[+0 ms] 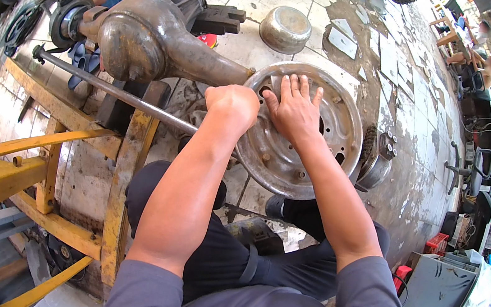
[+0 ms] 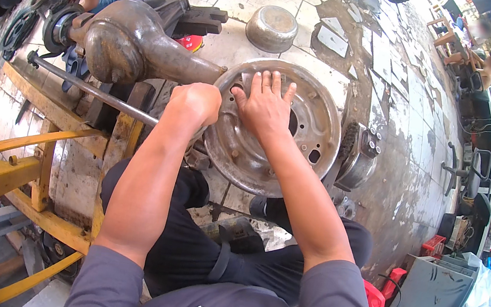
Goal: The person sands the surface of a large circular metal part using a sanding block. They repeatedly rub the block over the face and edges of the part, rotating it to reach different areas.
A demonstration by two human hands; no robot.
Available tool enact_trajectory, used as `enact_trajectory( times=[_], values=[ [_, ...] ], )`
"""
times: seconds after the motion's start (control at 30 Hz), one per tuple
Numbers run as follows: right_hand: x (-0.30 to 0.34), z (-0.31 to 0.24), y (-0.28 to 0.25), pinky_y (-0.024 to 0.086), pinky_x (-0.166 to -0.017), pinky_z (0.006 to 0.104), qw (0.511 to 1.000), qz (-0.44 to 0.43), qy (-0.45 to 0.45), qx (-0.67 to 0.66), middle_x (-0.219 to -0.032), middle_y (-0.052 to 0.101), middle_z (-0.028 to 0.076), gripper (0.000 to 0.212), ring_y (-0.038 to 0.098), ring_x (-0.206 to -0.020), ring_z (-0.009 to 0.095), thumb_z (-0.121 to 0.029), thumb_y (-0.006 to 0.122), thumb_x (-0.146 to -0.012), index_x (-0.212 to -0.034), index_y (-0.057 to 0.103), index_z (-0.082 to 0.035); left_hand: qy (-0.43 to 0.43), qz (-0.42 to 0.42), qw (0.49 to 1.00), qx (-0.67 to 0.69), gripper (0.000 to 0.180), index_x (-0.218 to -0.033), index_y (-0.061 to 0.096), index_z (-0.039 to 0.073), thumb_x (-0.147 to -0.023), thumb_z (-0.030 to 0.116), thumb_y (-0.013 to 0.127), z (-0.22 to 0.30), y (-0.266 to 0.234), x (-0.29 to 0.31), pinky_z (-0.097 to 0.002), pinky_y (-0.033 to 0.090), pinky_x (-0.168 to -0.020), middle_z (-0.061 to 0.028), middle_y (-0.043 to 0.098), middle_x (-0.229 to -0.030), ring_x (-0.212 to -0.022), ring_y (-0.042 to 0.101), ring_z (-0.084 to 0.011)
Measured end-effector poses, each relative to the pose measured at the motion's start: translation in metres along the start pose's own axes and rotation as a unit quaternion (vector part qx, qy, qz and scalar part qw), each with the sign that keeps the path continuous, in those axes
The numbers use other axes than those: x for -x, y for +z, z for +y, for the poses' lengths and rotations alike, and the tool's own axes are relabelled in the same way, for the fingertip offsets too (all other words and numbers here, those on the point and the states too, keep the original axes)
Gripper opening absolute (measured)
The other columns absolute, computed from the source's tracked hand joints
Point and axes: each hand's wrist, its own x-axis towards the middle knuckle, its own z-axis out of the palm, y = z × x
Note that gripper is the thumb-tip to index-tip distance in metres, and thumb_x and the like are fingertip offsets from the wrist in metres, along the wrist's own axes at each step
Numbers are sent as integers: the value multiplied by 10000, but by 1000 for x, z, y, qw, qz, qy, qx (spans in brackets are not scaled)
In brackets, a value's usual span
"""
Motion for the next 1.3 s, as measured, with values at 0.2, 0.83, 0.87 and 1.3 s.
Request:
enact_trajectory(
  times=[0.2,0.83,0.87,1.3],
  values=[
    [-4,1,-2,144,-1183,653,1000,6,-6,24,-1547,413,223,797,301,-1488,366,-618,333,-1019,-1462,438,36,10,13,1000,-3,267,-1139,767,185,-891,163,671,1,1,-2,-369,466,-929,-17,727,-1225,-1167,674,-201],
    [-2,7,-10,110,-1189,664,1000,-17,-3,-12,-1549,428,187,759,274,-1503,356,-606,321,-1029,-1472,449,-3,9,16,1000,0,273,-1142,767,185,-888,162,671,2,3,-5,-377,464,-937,-22,731,-1216,-1167,674,-210],
    [-1,5,-8,114,-1189,661,1000,-19,3,-4,-1553,424,181,758,268,-1504,357,-608,316,-1031,-1477,445,-9,8,15,1000,-1,271,-1139,768,185,-886,160,673,2,2,-4,-377,467,-935,-20,731,-1215,-1165,675,-210],
    [1,3,-5,120,-1175,683,1000,-20,5,1,-1558,420,170,748,272,-1494,393,-612,304,-1032,-1471,461,-26,0,17,1000,-2,258,-1123,772,182,-887,169,670,-1,3,-3,-372,480,-927,-19,732,-1211,-1160,678,-211]
  ],
)
